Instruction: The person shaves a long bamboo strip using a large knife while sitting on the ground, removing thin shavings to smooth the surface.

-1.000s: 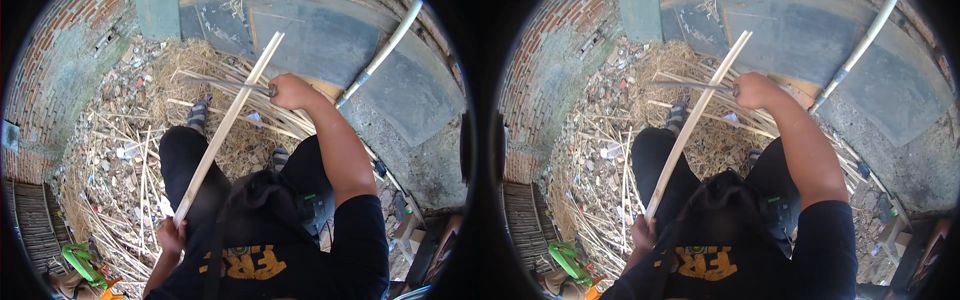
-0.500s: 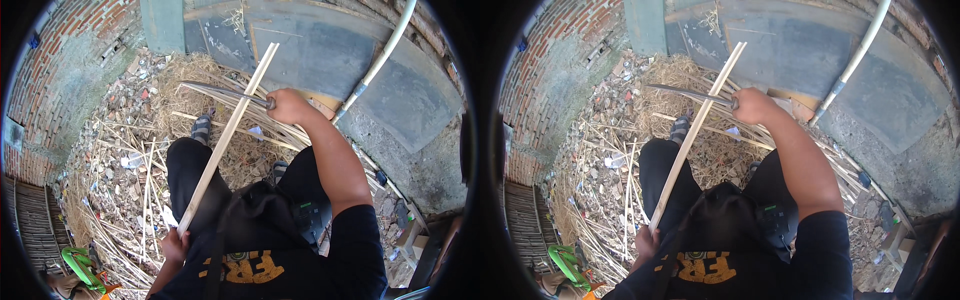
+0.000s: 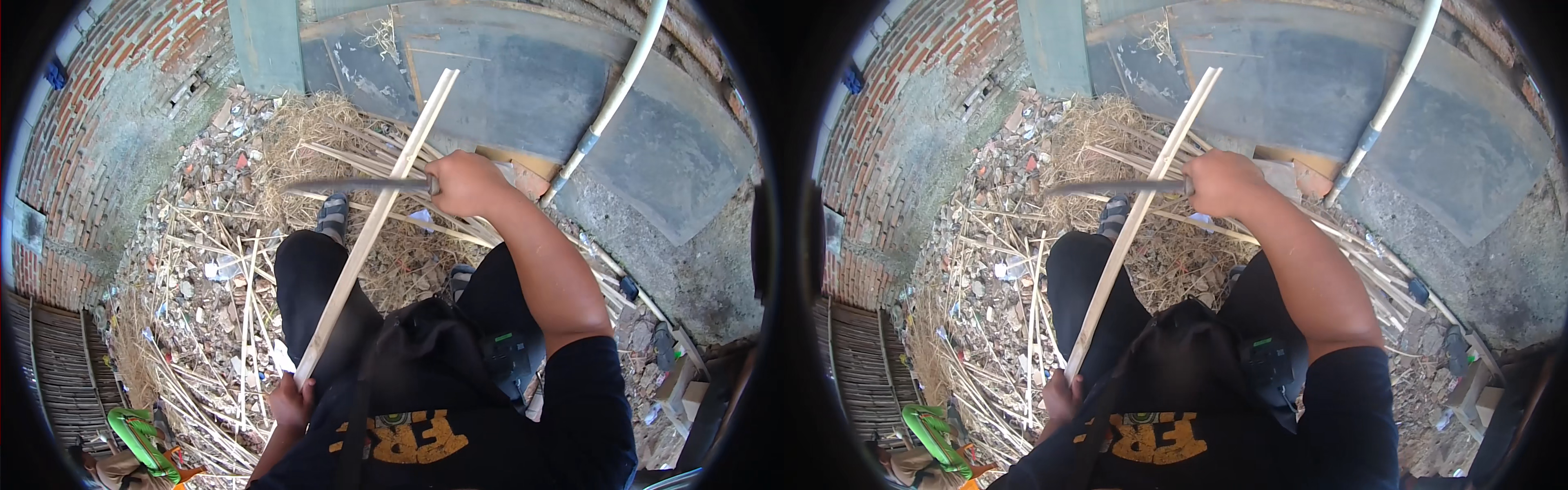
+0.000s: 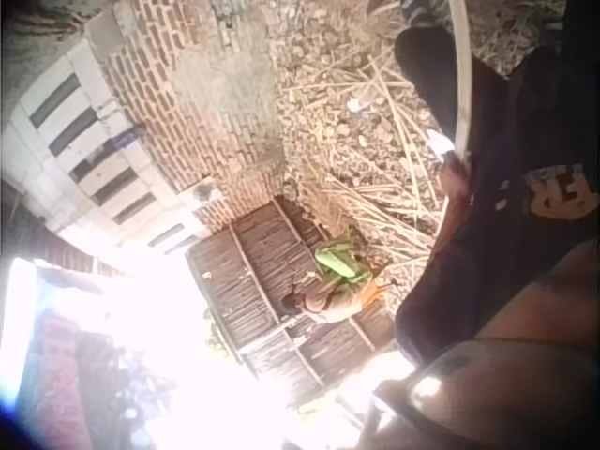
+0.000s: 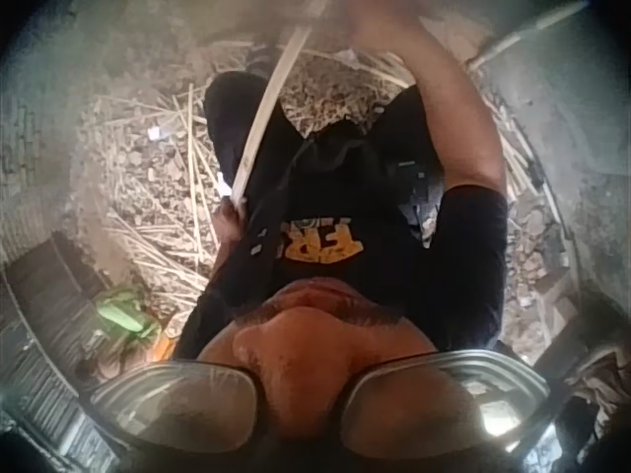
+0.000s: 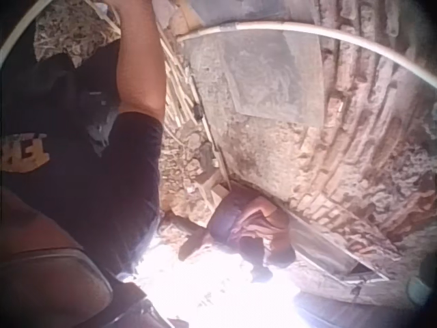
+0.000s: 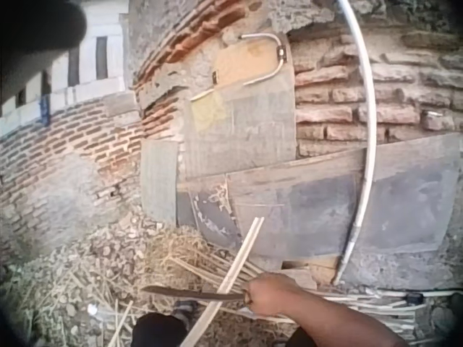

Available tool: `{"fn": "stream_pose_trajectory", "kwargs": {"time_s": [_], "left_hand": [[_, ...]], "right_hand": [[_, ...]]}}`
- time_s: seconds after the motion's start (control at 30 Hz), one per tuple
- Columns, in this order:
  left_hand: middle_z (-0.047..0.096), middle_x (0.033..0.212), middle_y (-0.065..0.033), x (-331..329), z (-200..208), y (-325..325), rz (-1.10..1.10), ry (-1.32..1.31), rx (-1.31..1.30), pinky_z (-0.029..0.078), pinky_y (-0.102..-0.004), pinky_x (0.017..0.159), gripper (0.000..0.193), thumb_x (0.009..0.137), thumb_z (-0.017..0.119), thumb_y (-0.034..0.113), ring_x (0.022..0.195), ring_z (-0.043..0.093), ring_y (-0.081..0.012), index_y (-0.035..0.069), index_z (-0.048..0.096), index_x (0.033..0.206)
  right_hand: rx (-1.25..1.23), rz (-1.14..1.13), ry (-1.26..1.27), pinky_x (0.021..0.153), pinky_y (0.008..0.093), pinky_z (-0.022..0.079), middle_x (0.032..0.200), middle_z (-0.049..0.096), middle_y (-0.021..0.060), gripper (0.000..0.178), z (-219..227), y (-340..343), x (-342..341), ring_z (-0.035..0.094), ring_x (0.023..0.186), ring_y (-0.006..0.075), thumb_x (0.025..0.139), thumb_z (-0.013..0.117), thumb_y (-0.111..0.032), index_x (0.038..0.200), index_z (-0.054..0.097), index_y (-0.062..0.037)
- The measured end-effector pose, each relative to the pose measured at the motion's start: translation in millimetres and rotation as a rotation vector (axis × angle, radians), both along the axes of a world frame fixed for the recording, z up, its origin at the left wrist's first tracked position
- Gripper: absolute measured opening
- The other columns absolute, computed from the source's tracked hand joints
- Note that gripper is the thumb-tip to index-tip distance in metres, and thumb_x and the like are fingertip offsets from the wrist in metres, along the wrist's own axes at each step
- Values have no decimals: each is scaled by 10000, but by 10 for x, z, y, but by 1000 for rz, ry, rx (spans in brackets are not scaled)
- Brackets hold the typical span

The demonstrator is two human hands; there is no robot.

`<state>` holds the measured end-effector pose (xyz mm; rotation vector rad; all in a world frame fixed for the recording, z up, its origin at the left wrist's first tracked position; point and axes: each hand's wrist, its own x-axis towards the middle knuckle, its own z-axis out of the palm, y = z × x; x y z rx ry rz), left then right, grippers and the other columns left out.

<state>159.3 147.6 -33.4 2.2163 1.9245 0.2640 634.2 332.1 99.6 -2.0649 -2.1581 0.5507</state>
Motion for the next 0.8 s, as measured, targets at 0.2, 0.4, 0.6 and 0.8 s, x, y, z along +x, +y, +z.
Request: {"fn": "stream_pose_trajectory", "kwargs": {"time_s": [0.2,0.4,0.6,0.8], "left_hand": [[576,598,-216,25,64,152,-26,21,21,460,-516,498,450,904,656,456,552,602,-451,28,541,821],[576,625,-221,-14,82,113,-80,71,56,454,-532,503,455,899,656,450,567,599,-455,15,539,839],[577,640,-233,-72,-22,133,-111,-12,56,441,-538,501,478,910,628,466,567,586,-469,2,531,844],[586,658,-239,-58,47,123,-81,-13,22,449,-537,512,474,913,623,474,587,607,-464,6,556,873]], "right_hand": [[167,-195,153,833,461,551,985,718,201,265,-426,234,582,685,932,380,750,642,-149,989,733,-78],[220,-271,106,824,475,539,945,710,202,247,-247,94,556,675,905,386,752,617,-147,962,726,-75],[101,-5,15,823,479,541,966,710,198,286,-156,10,275,673,924,393,739,639,-155,1000,722,-69],[101,-317,128,882,457,533,1021,706,214,360,-228,271,753,665,969,404,771,616,-156,1101,708,-44]]}}
